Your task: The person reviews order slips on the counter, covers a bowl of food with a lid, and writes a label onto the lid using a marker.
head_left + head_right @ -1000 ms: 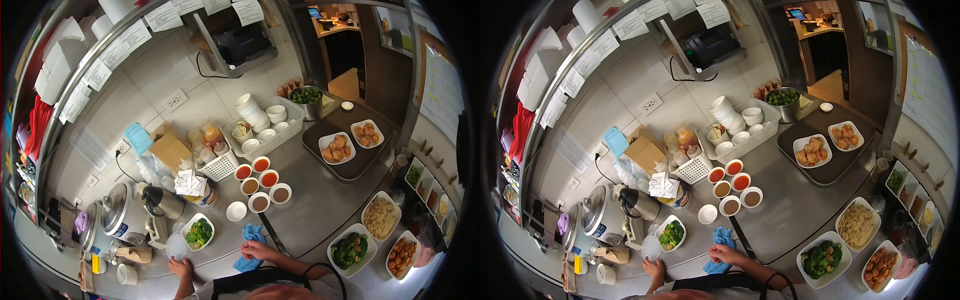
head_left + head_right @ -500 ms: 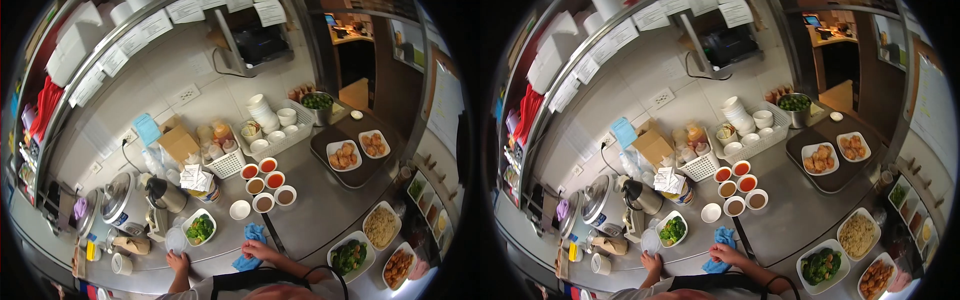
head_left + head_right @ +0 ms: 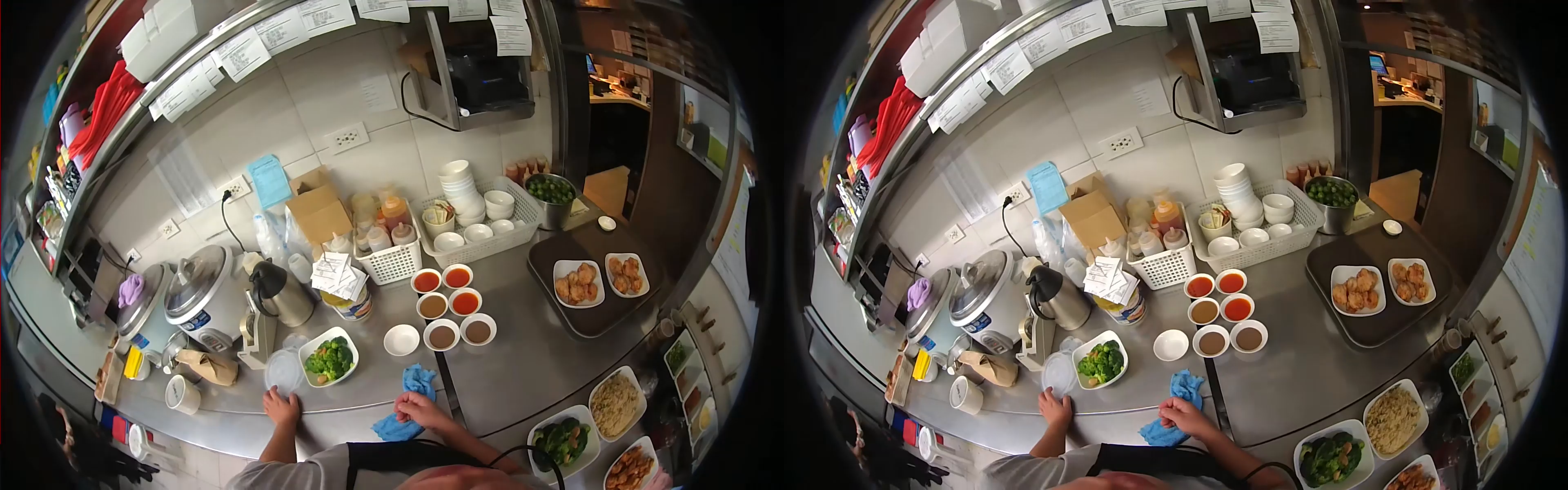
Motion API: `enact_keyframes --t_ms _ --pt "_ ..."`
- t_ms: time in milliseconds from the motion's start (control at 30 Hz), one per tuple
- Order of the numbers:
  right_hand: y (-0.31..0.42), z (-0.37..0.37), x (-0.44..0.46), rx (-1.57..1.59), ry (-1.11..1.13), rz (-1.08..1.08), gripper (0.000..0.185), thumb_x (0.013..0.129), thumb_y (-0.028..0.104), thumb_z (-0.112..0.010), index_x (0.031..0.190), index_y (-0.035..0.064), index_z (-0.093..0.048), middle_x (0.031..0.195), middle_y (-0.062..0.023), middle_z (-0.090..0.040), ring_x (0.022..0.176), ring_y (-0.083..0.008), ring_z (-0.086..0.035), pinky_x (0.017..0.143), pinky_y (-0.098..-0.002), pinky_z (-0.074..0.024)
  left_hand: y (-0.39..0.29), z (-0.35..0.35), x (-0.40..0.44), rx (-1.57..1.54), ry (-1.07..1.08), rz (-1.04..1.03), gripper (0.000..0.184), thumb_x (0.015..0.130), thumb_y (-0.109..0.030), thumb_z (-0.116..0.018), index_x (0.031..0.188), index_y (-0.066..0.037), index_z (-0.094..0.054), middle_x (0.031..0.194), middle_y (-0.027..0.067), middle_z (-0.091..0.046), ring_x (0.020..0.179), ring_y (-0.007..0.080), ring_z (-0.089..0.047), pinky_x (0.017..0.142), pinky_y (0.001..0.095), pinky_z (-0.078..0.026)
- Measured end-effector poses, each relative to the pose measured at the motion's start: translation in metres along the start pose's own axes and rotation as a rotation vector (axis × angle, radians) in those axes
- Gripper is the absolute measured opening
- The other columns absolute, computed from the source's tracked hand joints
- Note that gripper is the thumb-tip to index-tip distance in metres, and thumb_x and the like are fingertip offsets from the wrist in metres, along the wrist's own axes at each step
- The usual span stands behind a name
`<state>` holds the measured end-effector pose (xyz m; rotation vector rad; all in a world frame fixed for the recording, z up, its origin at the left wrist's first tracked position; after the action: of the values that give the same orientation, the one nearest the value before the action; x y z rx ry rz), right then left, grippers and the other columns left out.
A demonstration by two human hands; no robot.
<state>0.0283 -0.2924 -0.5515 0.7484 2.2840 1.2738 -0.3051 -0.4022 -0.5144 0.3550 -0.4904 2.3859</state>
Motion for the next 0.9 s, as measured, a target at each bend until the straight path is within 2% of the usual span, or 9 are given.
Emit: enact_keyframes --t_ms 567,667,767,867,900 --pt "-0.003 0.005 0.002 0.048 0.018 0.008 0.011 0.083 0.011 -0.045 0.09 0.0037 -0.048 0.079 -0.0048 -0.053 0.069 -0.0124 -0.053 0.064 -0.0268 -0.0459 0.003 -0.003 0.005 0.003 -0.002 -0.029 0.053 0.065 -0.029 -0.056 0.109 -0.007 -0.039 0.107 0.0157 -0.04 0.103 0.0318 -0.036 0.086 0.0419 -0.029" --pt "-0.003 0.003 -0.002 0.124 0.006 -0.012 0.011 0.083 0.011 -0.044 0.09 0.004 -0.048 0.08 -0.005 -0.052 0.07 -0.0126 -0.052 0.064 -0.0273 -0.0456 -0.001 0.005 0.003 -0.062 -0.076 -0.052 0.051 0.063 -0.023 -0.058 0.108 -0.006 -0.041 0.106 0.0161 -0.041 0.101 0.0327 -0.037 0.086 0.0421 -0.03" --pt "-0.001 0.001 -0.001 0.144 0.002 -0.032 0.01 0.083 0.011 -0.044 0.091 0.0049 -0.048 0.081 -0.005 -0.052 0.07 -0.0127 -0.051 0.065 -0.0275 -0.0453 0.011 0.009 0.007 -0.165 -0.258 -0.092 0.049 0.062 -0.016 -0.058 0.107 -0.004 -0.042 0.104 0.0168 -0.042 0.1 0.0339 -0.038 0.087 0.0426 -0.029" --pt "0.0 0.003 -0.002 0.159 -0.001 -0.021 0.01 0.083 0.011 -0.043 0.091 0.0051 -0.047 0.081 -0.005 -0.052 0.069 -0.0129 -0.051 0.064 -0.0272 -0.0449 0.005 0.027 0.028 -0.292 -0.454 0.003 0.047 0.062 -0.01 -0.057 0.105 0.0 -0.043 0.103 0.0183 -0.042 0.099 0.0351 -0.038 0.087 0.0428 -0.029" --pt "-0.001 0.005 -0.002 0.182 -0.005 -0.026 0.011 0.083 0.011 -0.043 0.091 0.0051 -0.047 0.081 -0.005 -0.052 0.069 -0.013 -0.051 0.064 -0.0272 -0.0448 -0.008 0.044 0.04 -0.347 -0.511 -0.104 0.045 0.063 -0.008 -0.055 0.106 0.0 -0.042 0.102 0.0179 -0.042 0.099 0.0335 -0.039 0.087 0.0412 -0.029"
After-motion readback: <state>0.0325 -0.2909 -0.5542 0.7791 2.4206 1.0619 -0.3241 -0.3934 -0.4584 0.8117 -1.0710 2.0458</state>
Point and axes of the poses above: each hand's wrist, its own x-axis towards the middle knuckle, its own z-axis out of the back of the hand, y = z × x, the point moved 5 cm from there along x, towards the middle knuckle
